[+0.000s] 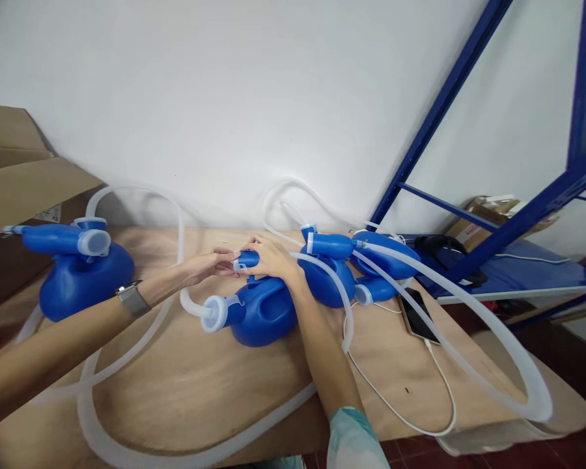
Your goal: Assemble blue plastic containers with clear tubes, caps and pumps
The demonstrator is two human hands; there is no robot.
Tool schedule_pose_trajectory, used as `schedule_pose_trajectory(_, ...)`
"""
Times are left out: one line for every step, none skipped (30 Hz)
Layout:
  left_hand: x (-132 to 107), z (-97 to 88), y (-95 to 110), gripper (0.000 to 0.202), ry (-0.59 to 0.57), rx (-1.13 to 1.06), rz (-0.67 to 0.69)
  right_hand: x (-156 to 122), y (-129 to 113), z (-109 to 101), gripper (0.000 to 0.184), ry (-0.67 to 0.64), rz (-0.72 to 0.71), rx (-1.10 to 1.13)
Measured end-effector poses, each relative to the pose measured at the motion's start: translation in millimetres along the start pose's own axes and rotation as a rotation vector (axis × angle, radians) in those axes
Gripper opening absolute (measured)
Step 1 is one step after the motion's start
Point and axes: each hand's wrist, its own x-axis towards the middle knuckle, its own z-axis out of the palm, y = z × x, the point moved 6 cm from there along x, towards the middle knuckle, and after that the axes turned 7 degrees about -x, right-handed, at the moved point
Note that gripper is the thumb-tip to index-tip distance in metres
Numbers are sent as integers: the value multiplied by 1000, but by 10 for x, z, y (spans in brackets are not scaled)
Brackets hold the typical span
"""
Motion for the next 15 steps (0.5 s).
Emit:
schedule_pose_trajectory(-13,10,-1,57,-11,-17,-5,4,2,18,40,3,-20,-19)
schedule_pose_trajectory(-25,17,11,56,-13,-29,0,7,4,24,40,7,-33,-44)
schedule_pose_trajectory(-31,18,24,55,-4,-34,0,10,6,20,40,12,-40,-68)
schedule_pose_trajectory(-30,10,39,55,18,-32,-2,11,9,12,41,16,-40,-87)
schedule_pose_trajectory(-21,-7,55,55,47,-24,0,12,15,2,43,19,-35,-100)
schedule_pose_trajectory(-6,-27,72,55,72,-13,4,12,23,-9,45,26,-26,-107)
schedule_pose_trajectory(14,-51,89,56,92,-5,10,10,31,-21,49,36,-17,-109)
schedule_pose_trajectory(35,-81,108,57,110,1,19,7,37,-34,52,50,-13,-108)
schedule_pose_trajectory(54,-117,129,57,127,7,28,0,38,-49,56,66,-12,-109)
schedule_pose_trajectory(68,-158,154,57,141,12,38,-9,36,-66,60,83,-14,-116)
schedule_pose_trajectory(73,-202,184,57,154,17,48,-21,31,-87,67,100,-12,-129)
schedule_pose_trajectory(69,-248,220,56,168,20,60,-35,23,-113,77,114,-5,-148)
schedule_pose_trajectory(54,-295,261,56,181,22,72,-49,10,-140,89,123,9,-174)
schedule_pose_trajectory(27,-339,306,54,192,20,85,-63,-9,-169,101,125,24,-205)
schedule_pose_trajectory(-10,-378,354,53,203,22,100,-73,-37,-197,111,122,35,-237)
